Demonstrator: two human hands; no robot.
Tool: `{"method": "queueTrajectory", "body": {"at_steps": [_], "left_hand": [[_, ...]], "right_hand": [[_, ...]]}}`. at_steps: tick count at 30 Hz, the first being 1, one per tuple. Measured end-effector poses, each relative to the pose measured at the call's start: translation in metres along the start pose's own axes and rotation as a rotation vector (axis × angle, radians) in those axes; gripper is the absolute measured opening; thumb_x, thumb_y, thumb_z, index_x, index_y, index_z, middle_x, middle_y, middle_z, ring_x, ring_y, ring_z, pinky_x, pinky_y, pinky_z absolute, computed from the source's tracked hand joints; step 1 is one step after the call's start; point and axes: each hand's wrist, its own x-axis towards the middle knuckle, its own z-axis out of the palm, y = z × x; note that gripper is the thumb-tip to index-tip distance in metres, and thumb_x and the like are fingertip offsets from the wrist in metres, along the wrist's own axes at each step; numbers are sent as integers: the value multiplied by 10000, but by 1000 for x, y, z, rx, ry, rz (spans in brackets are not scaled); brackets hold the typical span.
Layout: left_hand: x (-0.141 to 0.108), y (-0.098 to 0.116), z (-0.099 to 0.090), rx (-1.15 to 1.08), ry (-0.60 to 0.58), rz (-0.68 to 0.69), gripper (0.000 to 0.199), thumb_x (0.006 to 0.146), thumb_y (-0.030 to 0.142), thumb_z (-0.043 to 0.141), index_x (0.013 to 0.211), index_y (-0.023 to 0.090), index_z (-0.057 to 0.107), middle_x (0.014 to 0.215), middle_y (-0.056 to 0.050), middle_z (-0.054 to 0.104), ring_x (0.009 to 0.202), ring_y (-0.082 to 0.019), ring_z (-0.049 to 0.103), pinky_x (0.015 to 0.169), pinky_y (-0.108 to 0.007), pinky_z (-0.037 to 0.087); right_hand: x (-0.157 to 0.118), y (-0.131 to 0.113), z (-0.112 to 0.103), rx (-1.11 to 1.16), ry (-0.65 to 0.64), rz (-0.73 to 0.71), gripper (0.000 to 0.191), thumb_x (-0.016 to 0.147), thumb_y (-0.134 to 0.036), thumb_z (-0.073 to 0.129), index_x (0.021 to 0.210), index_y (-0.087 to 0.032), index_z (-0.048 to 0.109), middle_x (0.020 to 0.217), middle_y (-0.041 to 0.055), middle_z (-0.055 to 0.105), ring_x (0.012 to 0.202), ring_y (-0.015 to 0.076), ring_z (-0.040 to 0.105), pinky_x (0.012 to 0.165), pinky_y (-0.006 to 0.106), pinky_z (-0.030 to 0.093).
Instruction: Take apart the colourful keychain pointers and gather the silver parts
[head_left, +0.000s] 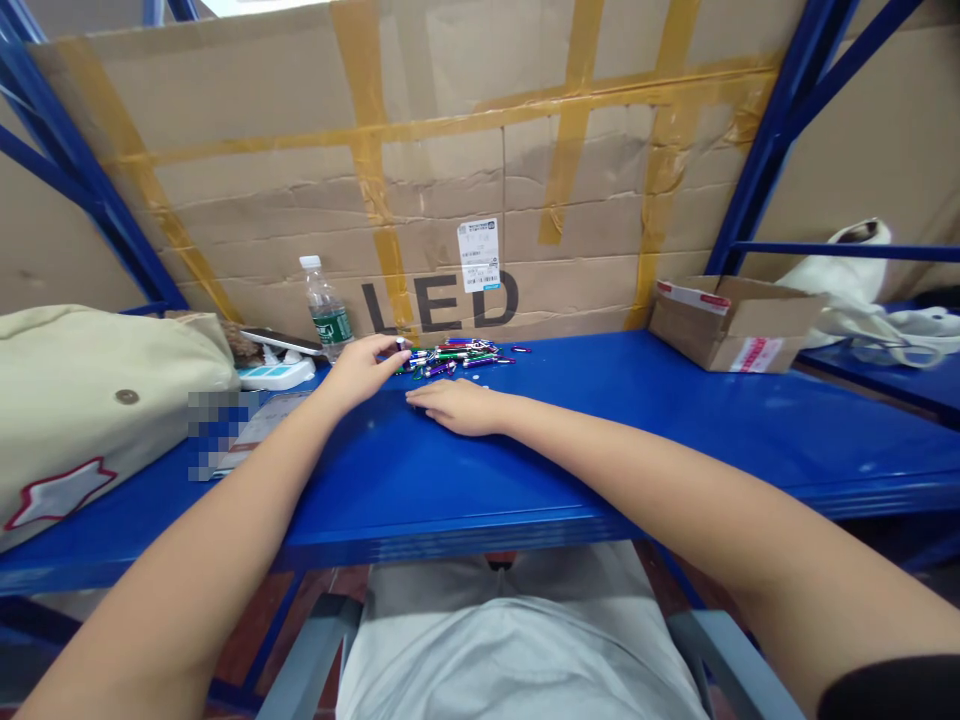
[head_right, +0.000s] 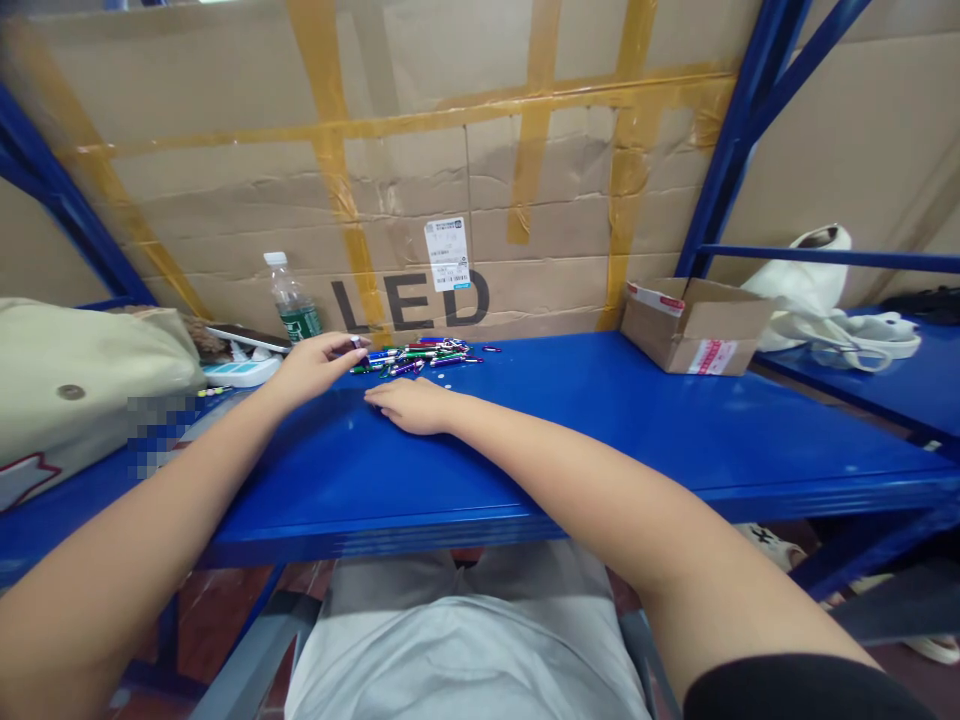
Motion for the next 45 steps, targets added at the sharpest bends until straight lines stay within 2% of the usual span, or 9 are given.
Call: {"method": "queueTrajectory", "body": {"at_steps": [5,9,13,17,26,30,35,39,45], "left_hand": [[-2,1,8,32,-110,90,399,833,466,503,1008,153,678,957,-77,689,827,-199,606,751,-300,456],[-5,7,16,65,-221,193,347,858,436,477,908,156,674,840,-53,656,757,-174,575,695,-276,432],[-7,14,21,123,-288,286,303,880,379,449,871,166,664,823,-49,635,786,-180,559,730,-291,430],[-10,19,23,87,-292,286,318,891,367,435,1015,177,657,952,-72,642,889,-203,564,814,-328,442],[-14,26,24,24,-315,296,360,906,395,418,1102,192,641,994,-68,621,910,-201,559,846,-342,461],[-14,28,24,7,-292,311,366,917,390,407,1110,179,635,1006,-79,613,927,-206,557,846,-348,464],[-15,29,26,38,-271,395,350,936,359,389,1099,165,630,964,-93,614,1000,-227,536,915,-379,429],[-18,32,25,122,-230,424,330,947,339,371,1052,171,634,959,-97,586,930,-208,545,856,-346,451],[-23,40,25,292,-109,395,307,945,302,363,1051,173,620,977,-102,586,918,-211,536,817,-339,450]], "right_hand": [[-8,6,-10,-46,-4,-60,285,825,-31,474,944,-146,706,1039,86,690,945,185,615,855,317,452],[-21,18,-25,-14,-3,13,196,787,-45,566,860,-146,717,886,77,698,832,178,609,791,307,454],[-31,21,-41,161,209,245,77,781,-178,645,820,-158,708,828,52,697,790,166,614,756,299,449],[-32,15,-48,444,392,440,102,782,-242,626,784,-154,678,755,17,675,688,128,597,646,260,450],[-28,2,-45,643,348,409,71,782,-218,596,799,-151,615,718,4,642,645,112,577,636,256,457],[-29,4,-48,395,292,359,100,841,-220,547,792,-148,595,745,22,636,684,128,562,661,264,430],[-31,-1,-57,122,144,153,200,901,-167,437,785,-145,598,869,75,649,808,160,557,751,289,401],[-31,-8,-54,227,162,277,237,892,-149,428,687,-150,545,740,43,617,717,141,547,703,271,403],[-29,-9,-41,673,184,506,198,916,-188,376,763,-165,499,633,-19,549,497,85,495,504,210,393]]}}
